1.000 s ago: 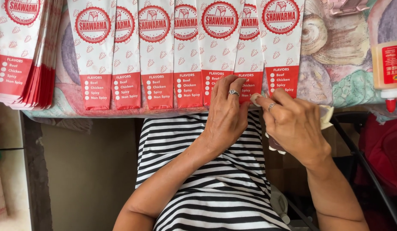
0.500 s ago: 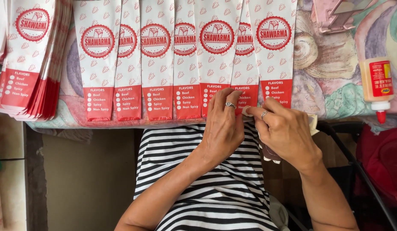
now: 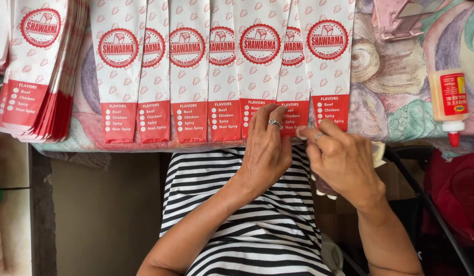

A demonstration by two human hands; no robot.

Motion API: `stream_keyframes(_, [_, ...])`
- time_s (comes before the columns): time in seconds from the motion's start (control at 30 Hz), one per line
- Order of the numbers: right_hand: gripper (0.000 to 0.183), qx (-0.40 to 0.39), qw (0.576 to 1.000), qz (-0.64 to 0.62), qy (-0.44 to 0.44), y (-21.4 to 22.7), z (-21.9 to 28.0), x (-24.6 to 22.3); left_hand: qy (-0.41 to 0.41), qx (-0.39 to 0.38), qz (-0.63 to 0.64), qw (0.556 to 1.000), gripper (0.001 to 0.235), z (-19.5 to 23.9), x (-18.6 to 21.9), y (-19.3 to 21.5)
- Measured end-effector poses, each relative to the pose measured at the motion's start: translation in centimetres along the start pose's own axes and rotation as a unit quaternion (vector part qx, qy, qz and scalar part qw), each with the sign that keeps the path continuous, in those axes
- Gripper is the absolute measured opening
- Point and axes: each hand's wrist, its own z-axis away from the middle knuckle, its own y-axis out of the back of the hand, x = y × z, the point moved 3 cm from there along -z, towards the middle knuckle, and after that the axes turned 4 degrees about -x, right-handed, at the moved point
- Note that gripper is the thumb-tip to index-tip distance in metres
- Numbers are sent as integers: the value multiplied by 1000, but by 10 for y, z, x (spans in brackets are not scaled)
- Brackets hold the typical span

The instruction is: The person applies glue to paper packaging sleeves and presses the edges together to seal them.

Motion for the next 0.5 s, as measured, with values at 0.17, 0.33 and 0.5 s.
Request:
stream_keyframes(0.17, [14,5,1000,17,-17,4,4,4,-3,-4,0,1000,63,-2,4,1])
stream_keyframes(0.33, [22,-5,1000,-4,-11,3,0,-11,5,-13,4,1000,64,-3,0,0])
stream_keyframes(0.5, [19,-24,999,-27,-15,24,15,16,-7,-35,-5,999,63,-8,9,5])
